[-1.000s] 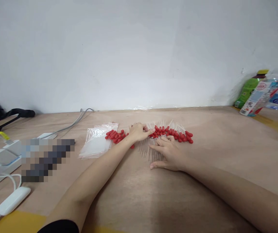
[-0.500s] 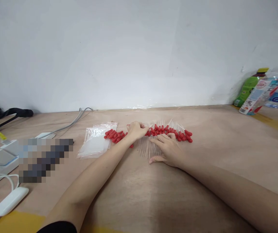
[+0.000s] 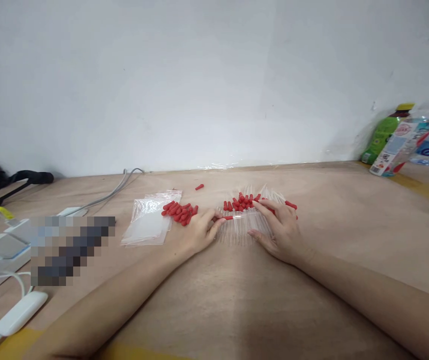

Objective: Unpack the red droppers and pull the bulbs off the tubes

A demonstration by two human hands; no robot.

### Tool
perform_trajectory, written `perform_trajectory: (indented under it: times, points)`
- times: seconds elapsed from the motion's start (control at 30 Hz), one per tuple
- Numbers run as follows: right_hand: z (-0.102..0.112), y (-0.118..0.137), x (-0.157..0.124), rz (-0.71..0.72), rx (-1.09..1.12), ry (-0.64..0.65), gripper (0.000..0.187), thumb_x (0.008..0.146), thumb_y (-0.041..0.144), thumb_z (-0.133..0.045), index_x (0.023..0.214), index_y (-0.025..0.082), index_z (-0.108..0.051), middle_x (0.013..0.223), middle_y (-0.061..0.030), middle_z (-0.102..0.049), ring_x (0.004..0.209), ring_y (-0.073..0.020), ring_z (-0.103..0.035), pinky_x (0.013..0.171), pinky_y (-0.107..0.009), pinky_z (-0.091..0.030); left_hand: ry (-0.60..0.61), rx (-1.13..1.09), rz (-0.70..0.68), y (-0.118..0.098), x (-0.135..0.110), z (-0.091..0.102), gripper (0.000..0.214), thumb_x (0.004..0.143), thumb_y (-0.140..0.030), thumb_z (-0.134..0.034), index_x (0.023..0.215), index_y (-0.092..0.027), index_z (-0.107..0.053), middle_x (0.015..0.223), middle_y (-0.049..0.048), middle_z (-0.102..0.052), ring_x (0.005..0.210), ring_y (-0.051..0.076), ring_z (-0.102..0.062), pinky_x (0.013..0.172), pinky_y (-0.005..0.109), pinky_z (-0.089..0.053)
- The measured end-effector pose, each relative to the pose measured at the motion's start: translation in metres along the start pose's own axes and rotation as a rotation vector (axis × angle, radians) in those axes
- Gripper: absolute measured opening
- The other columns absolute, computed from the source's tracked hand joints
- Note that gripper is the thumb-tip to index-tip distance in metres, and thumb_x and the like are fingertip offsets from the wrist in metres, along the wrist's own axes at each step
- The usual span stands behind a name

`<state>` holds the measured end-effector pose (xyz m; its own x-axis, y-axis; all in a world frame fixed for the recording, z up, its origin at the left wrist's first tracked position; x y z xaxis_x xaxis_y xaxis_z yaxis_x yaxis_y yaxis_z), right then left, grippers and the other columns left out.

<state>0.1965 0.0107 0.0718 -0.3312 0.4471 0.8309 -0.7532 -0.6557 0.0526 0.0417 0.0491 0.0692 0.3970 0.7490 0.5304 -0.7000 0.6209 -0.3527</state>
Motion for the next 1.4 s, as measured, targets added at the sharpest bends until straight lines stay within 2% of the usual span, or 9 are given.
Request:
perform_trajectory:
  times: [0.1,0.2,0.3,0.4,0.47,0.57,0.77,0.97,1.4]
  points:
    - [-0.009,0.002,0.001,0.031,0.006,0.075,0.041,0.082,0.041,-0.052,0.118,0.021,-0.052,0.116,-0.0103,-0.055,0.105,-0.0240,-0.048,0.090,-0.042,-0.029,-0.010,-0.047,-0.114,-0.013,-0.008,-0.008,0.012,0.086,-0.026,-0.046,0.085,-0.018,-0.055,0.080,0.0015,-0.064,0.072,0.012,-0.060,0.066,0.024,-0.047]
    - [-0.016,0.003,0.002,0.047,0.040,0.113,0.019,0.083,0.034,-0.052,0.096,0.026,-0.064,0.107,-0.0041,-0.062,0.102,-0.0210,-0.051,0.091,-0.043,-0.026,-0.042,-0.073,-0.205,-0.019,-0.011,-0.010,0.011,0.087,-0.026,-0.046,0.086,-0.018,-0.055,0.082,0.0025,-0.064,0.074,0.012,-0.060,0.068,0.024,-0.048]
    - [-0.017,0.005,0.002,0.059,0.071,0.110,0.015,0.084,0.030,-0.052,0.086,0.027,-0.066,0.099,-0.0009,-0.065,0.099,-0.0184,-0.052,0.091,-0.042,-0.026,-0.083,-0.035,-0.257,-0.024,-0.012,-0.006,0.013,0.085,-0.027,-0.049,0.092,-0.018,-0.056,0.088,0.0040,-0.065,0.081,0.014,-0.059,0.074,0.027,-0.047]
    - [-0.017,0.009,0.002,0.074,0.083,0.116,0.014,0.083,0.030,-0.053,0.087,0.027,-0.066,0.098,-0.0007,-0.065,0.098,-0.0182,-0.053,0.092,-0.042,-0.026,-0.071,0.069,-0.301,-0.032,-0.010,-0.008,0.029,0.081,-0.034,-0.055,0.106,-0.020,-0.056,0.104,0.0061,-0.064,0.096,0.018,-0.055,0.085,0.034,-0.042]
    - [-0.018,0.012,0.002,0.090,0.087,0.129,0.015,0.083,0.030,-0.054,0.091,0.029,-0.066,0.097,-0.0006,-0.066,0.098,-0.0184,-0.053,0.093,-0.043,-0.027,-0.044,0.120,-0.324,-0.037,-0.008,-0.013,0.028,0.081,-0.037,-0.055,0.104,-0.023,-0.060,0.109,0.0047,-0.063,0.101,0.020,-0.053,0.088,0.036,-0.039]
    - [-0.021,0.014,0.002,0.098,0.100,0.153,0.016,0.083,0.029,-0.053,0.094,0.028,-0.065,0.095,-0.0009,-0.066,0.099,-0.0186,-0.053,0.094,-0.044,-0.028,-0.038,0.134,-0.357,-0.041,-0.007,-0.018,0.019,0.083,-0.034,-0.052,0.094,-0.024,-0.065,0.101,0.0019,-0.067,0.100,0.018,-0.055,0.088,0.036,-0.038]
    - [-0.028,0.017,-0.001,0.159,0.227,0.142,0.023,0.085,0.029,-0.051,0.104,0.023,-0.061,0.098,-0.0032,-0.067,0.101,-0.0182,-0.056,0.098,-0.046,-0.033,-0.093,0.141,-0.408,-0.044,-0.010,-0.015,0.017,0.083,-0.029,-0.053,0.093,-0.022,-0.065,0.098,0.0011,-0.068,0.103,0.018,-0.055,0.094,0.038,-0.035]
    - [-0.023,0.026,-0.005,0.270,0.341,0.090,0.019,0.086,0.019,-0.047,0.098,0.018,-0.061,0.098,-0.0067,-0.067,0.099,-0.0154,-0.059,0.096,-0.041,-0.042,-0.006,0.209,-0.439,-0.050,-0.013,-0.019,0.017,0.085,-0.027,-0.048,0.092,-0.022,-0.064,0.108,0.0025,-0.065,0.115,0.019,-0.049,0.104,0.045,-0.023]
    - [-0.016,0.029,-0.015,0.371,0.307,0.045,0.026,0.082,0.011,-0.050,0.105,0.017,-0.057,0.097,-0.0066,-0.067,0.107,-0.0192,-0.055,0.099,-0.043,-0.041,0.077,0.224,-0.471,-0.054,-0.016,-0.022,0.020,0.088,-0.026,-0.044,0.086,-0.019,-0.062,0.111,0.0042,-0.063,0.120,0.020,-0.044,0.108,0.046,-0.013]
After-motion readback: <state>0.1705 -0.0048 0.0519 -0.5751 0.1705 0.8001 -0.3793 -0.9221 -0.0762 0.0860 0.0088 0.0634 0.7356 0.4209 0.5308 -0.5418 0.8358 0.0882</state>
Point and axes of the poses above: each hand's wrist, its own x-axis towards the middle knuckle, its own z-axis out of the back of the hand, y = z × x, the point moved 10 cm from there along x, towards the middle knuckle
